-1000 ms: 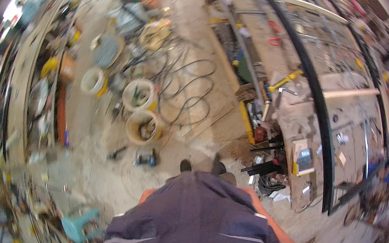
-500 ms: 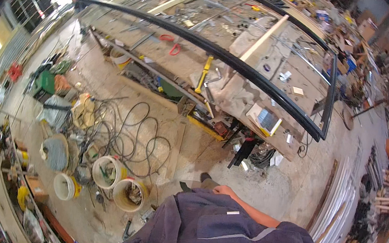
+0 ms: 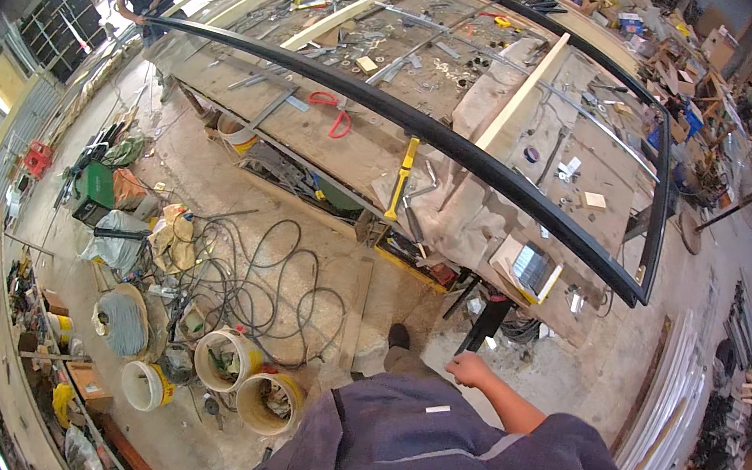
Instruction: The person assembles a rectangular frame by fitting black metal bars into a jig, then retrieves a wooden panel and places it onto the frame. They use a hammer and a nail gun to secure the panel to the frame.
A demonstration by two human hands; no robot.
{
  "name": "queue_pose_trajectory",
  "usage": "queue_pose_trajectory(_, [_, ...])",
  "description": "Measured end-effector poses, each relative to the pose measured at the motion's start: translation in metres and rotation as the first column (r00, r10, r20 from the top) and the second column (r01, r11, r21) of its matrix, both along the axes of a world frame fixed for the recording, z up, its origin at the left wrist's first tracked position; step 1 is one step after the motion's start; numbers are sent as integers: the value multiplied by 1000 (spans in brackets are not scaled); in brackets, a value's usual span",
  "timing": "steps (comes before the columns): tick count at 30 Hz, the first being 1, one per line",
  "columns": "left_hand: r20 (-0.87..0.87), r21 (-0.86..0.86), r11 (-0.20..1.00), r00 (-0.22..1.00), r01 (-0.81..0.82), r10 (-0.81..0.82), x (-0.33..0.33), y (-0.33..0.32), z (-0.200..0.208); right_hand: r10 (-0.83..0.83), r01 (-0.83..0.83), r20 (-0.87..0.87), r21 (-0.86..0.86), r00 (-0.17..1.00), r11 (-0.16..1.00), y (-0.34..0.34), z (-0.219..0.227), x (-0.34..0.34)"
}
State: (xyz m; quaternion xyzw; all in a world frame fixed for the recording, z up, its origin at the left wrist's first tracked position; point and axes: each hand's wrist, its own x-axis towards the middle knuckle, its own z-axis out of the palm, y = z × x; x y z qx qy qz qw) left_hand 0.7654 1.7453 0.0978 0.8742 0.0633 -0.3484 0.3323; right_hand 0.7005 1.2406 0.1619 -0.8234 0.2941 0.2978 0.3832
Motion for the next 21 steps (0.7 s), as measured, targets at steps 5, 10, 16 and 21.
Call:
queue_pose_trajectory(5, [13,68,996,998,-57,57,28,-16,4,173,-197,123,224,977,954,8,-24,72])
queue_pose_trajectory(10, [45,102,994,998,-47,43,62,-33,10,88,-176,212,441,973,880,19,-49,133])
queue_pose_trajectory(16, [123,70,998,992,9,-18,116,-46,10,15,-65,192,259,981,964,-11,3,166])
queue_pose_trajectory(21, [184,58,989,972,139,-148,192,-46,-8,-80,41,200,196,977,980,-36,11,160])
